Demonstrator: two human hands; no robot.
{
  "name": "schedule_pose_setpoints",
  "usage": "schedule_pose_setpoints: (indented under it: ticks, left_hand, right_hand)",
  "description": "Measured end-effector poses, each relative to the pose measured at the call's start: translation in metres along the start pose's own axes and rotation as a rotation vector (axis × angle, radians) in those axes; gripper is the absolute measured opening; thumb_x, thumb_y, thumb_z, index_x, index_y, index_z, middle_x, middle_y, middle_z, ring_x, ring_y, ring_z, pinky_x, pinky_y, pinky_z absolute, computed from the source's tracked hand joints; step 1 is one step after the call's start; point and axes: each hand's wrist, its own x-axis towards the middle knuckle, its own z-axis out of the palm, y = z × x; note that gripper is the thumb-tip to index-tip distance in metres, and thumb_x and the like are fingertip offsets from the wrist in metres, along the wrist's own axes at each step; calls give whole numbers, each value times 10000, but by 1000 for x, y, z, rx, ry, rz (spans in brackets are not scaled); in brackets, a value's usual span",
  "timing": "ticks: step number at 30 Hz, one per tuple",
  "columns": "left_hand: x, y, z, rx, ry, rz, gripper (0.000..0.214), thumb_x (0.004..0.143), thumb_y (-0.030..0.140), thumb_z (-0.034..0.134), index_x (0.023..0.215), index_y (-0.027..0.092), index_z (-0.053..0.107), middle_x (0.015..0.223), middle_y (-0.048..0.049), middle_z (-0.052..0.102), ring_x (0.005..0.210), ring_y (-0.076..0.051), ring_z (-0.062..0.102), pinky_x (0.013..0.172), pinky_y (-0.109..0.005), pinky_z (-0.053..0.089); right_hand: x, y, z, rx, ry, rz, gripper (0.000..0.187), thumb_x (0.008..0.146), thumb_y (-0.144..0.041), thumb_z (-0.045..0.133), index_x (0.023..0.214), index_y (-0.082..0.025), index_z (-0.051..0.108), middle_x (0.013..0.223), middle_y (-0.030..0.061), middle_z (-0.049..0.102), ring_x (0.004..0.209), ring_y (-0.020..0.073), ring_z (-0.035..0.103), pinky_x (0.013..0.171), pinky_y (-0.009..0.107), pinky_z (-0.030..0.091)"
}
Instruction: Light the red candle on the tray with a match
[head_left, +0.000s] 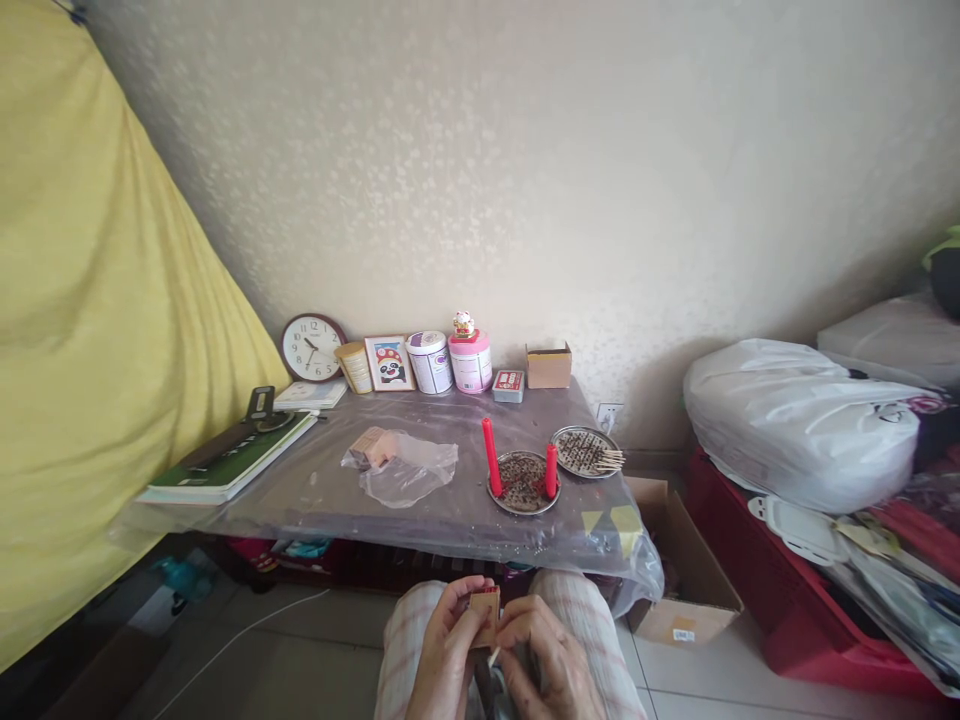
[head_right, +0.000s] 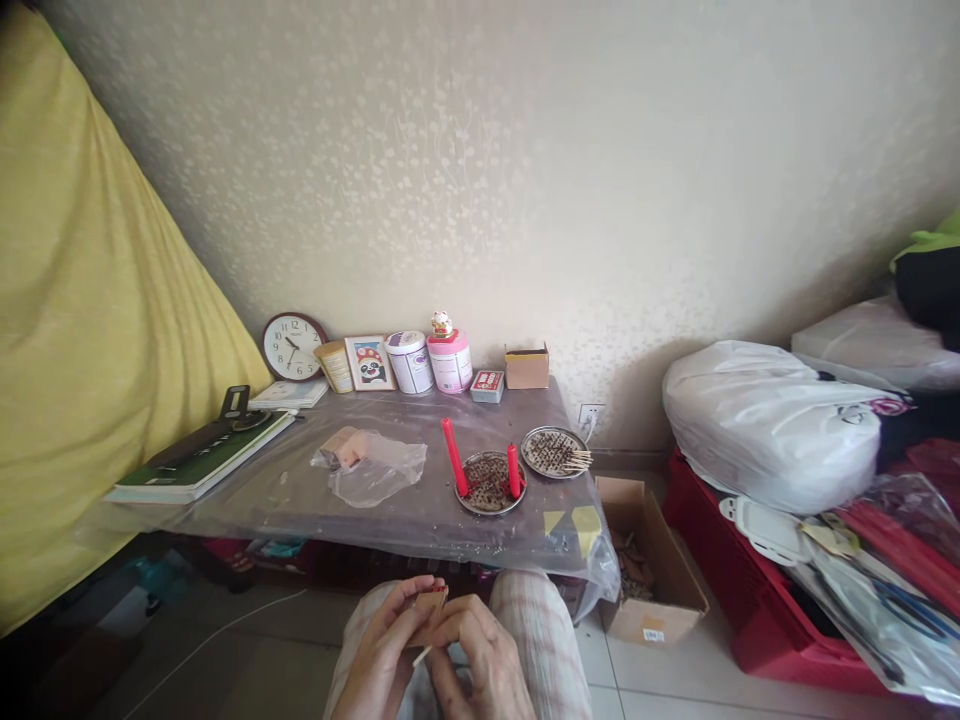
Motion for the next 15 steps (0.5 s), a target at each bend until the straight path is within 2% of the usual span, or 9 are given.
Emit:
schedule_pose_setpoints:
  ticks: [3, 9, 12, 15]
  left_hand:
    - [0, -1, 0, -53, -34, -20, 278, 656, 362, 873, 858, 206, 762, 864, -34, 813, 784, -178, 719, 725, -276, 548]
    - [0, -6, -2, -7, -106, 0, 268, 708, 429, 842, 842, 213, 756, 779, -12, 800, 798, -184, 740, 758, -272, 554]
    - [-1, -8, -2, 14, -131, 30, 284, 725, 461, 822, 859, 218, 764, 850, -32, 821, 844, -195, 741, 803, -289, 552]
    - [-3, -9, -4, 23, -172, 91, 385, 673, 462, 858, 962, 219, 782, 977, -69, 829, 962, -228, 726, 889, -329, 538]
  right_hand:
    - [4, -2, -2, 9, 50, 7, 221, 848, -60, 584, 907, -273, 580, 856, -9, 703, 771, 152, 724, 695, 209, 595]
    - [3, 1, -3, 26, 56, 26, 192, 870, -80, 605, 913, -267, 590, 859, -10, 700, 760, 141, 707, 692, 200, 587]
    - [2, 4, -5, 71, 53, 62, 186, 883, -91, 606, 918, -274, 599, 872, -22, 701, 785, 131, 695, 730, 197, 572]
    - [-1, 12, -6, 170, 116, 172, 133, 904, -141, 632, 893, -273, 626, 888, -20, 688, 829, 133, 679, 773, 205, 558]
